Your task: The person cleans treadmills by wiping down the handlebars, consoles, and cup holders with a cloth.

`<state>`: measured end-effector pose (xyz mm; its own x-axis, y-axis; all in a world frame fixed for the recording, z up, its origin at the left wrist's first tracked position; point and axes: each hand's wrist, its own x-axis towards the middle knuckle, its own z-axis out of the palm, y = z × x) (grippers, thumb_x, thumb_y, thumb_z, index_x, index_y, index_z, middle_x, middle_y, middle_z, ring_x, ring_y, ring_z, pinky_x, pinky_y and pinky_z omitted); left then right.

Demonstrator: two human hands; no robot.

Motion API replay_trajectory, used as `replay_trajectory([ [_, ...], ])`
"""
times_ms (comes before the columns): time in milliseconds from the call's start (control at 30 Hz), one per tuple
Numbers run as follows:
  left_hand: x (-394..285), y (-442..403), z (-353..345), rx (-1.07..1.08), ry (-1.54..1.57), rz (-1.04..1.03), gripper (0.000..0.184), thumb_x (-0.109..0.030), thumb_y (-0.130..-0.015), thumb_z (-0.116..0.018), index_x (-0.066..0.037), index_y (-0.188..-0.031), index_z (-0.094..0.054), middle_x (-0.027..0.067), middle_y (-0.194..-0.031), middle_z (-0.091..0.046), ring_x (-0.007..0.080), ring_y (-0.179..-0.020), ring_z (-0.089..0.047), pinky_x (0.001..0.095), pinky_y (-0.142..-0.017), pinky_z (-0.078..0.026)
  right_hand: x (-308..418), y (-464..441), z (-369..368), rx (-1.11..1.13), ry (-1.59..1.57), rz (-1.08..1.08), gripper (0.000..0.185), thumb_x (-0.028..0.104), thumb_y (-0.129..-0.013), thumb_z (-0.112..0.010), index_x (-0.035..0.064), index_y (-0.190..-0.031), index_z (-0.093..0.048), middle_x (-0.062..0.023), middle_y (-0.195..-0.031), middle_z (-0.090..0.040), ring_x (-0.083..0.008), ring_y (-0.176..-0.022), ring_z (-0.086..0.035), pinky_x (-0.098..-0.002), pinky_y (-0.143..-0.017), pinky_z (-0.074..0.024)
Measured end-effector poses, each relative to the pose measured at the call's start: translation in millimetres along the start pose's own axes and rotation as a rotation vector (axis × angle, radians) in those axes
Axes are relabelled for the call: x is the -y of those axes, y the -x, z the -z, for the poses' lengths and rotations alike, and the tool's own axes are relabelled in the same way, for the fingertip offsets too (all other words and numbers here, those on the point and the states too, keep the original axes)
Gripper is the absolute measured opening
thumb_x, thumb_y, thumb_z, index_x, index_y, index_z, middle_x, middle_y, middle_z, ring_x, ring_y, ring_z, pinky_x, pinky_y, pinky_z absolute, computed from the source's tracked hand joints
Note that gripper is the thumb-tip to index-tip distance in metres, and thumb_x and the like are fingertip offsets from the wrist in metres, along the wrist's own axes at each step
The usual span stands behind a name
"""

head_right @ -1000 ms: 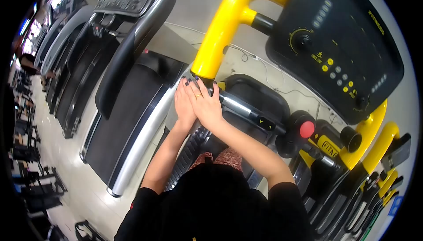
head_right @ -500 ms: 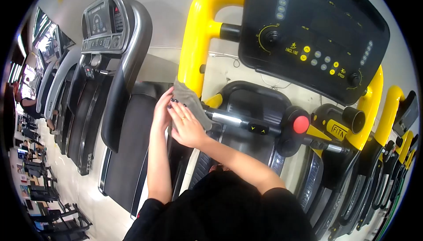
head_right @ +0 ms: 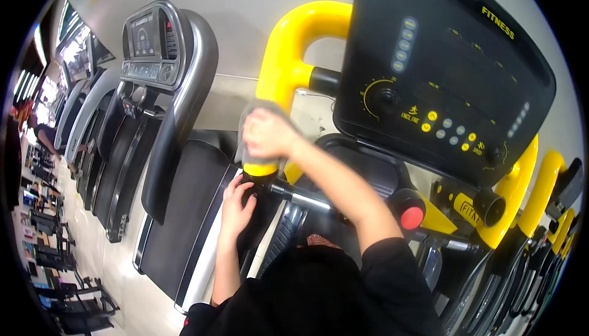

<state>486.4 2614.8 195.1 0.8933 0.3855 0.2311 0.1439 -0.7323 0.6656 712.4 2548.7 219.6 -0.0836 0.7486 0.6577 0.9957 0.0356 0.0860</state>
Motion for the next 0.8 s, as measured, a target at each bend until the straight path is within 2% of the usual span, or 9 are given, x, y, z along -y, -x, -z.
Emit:
replay_trajectory([
  [200,-16.0,-5.4,1.5,0.052,-0.154,0.046,0.034,-0.018,-0.078,-0.061,-0.006,-0.11,-0.058,0.0174,-0.127,-0.047,0.0357,-0.114,-0.047,0.041,-0.096,-0.039,-106.7,-50.2,50.5,-0.123,0.127,-0.014,0.015,0.021,-0.065,-0.057,0.0079,-0.07,-0.062,-0.0061,-0.08,-0.061,-0.0214,-0.092,-0.057,-0.0385,-0.093,-0.0388],
  [267,-27.0,-4.8,7.1,0.046,-0.122,0.062,0.034,-0.018,-0.079,-0.061,-0.005,-0.11,-0.057,0.0164,-0.125,-0.048,0.0348,-0.113,-0.047,0.0407,-0.096,-0.04,-115.9,-54.1,41.9,0.054,0.241,-0.183,0.016,0.021,-0.066,-0.056,0.0066,-0.069,-0.062,-0.0065,-0.078,-0.062,-0.0217,-0.094,-0.057,-0.0411,-0.094,-0.0371],
  [367,-41.8,-2.7,16.2,0.053,-0.08,0.017,0.034,-0.017,-0.079,-0.06,-0.004,-0.11,-0.057,0.0145,-0.117,-0.055,0.032,-0.109,-0.051,0.0392,-0.093,-0.042,-80.9,-53.7,43.6,-0.099,0.251,-0.257,0.019,0.023,-0.067,-0.055,0.0063,-0.069,-0.064,-0.0077,-0.078,-0.063,-0.022,-0.093,-0.057,-0.0459,-0.096,-0.0339],
  [433,-47.3,-2.9,15.5,0.217,0.05,0.021,0.033,-0.017,-0.079,-0.06,-0.004,-0.11,-0.057,0.0152,-0.109,-0.059,0.0313,-0.104,-0.054,0.0382,-0.09,-0.043,-41.4,-46.4,25.5,0.065,0.283,-0.326,0.024,0.026,-0.069,-0.052,0.0066,-0.067,-0.065,-0.0085,-0.074,-0.063,-0.0234,-0.086,-0.056,-0.0498,-0.096,-0.0316],
  [533,-45.8,-3.5,-1.5,0.214,0.091,-0.074,0.032,-0.018,-0.079,-0.061,-0.004,-0.108,-0.058,0.0155,-0.104,-0.061,0.0313,-0.099,-0.056,0.038,-0.086,-0.045,33.4,-7.9,-14.5,-0.047,0.08,-0.231,0.022,0.026,-0.062,-0.055,0.0062,-0.064,-0.063,-0.0093,-0.069,-0.06,-0.024,-0.08,-0.056,-0.0504,-0.092,-0.0357],
  [567,-46.9,-3.3,-6.0,0.21,0.133,-0.105,0.029,-0.018,-0.079,-0.062,-0.004,-0.104,-0.059,0.0157,-0.104,-0.061,0.0314,-0.097,-0.057,0.0381,-0.084,-0.046,60.8,8.8,-30.1,0.124,0.111,-0.233,0.016,0.026,-0.064,-0.058,0.0132,-0.072,-0.063,-0.0022,-0.081,-0.061,-0.0213,-0.09,-0.055,-0.0512,-0.096,-0.0319],
  [667,-56.3,1.9,7.3,0.5,0.138,0.075,0.023,-0.013,-0.079,-0.061,-0.003,-0.1,-0.063,0.0158,-0.099,-0.063,0.0268,-0.092,-0.061,0.0336,-0.079,-0.047,126.3,34.4,-39.9,0.091,-0.063,-0.188,0.029,0.02,-0.07,-0.06,0.0079,-0.096,-0.064,-0.0043,-0.105,-0.06,-0.0187,-0.111,-0.05,-0.0444,-0.101,-0.0319],
  [700,-55.8,6.7,10.5,0.62,0.148,0.175,0.021,-0.013,-0.08,-0.06,-0.003,-0.098,-0.063,0.0162,-0.098,-0.064,0.0255,-0.088,-0.062,0.0325,-0.076,-0.048,131.8,39.4,-39.1,0.092,-0.067,-0.201,0.029,0.02,-0.07,-0.06,0.0079,-0.096,-0.064,-0.0043,-0.105,-0.06,-0.0187,-0.111,-0.05,-0.0444,-0.101,-0.0319],
  [800,-47.7,25.1,12.1,0.541,0.272,0.089,0.025,-0.01,-0.081,-0.058,-0.002,-0.104,-0.061,0.0147,-0.09,-0.066,0.0229,-0.083,-0.065,0.031,-0.074,-0.049,141.5,47.1,-27.9,0.211,-0.105,-0.255,0.044,0.021,-0.074,-0.061,0.0092,-0.117,-0.056,-0.004,-0.131,-0.047,-0.0183,-0.126,-0.039,-0.0434,-0.104,-0.0299],
])
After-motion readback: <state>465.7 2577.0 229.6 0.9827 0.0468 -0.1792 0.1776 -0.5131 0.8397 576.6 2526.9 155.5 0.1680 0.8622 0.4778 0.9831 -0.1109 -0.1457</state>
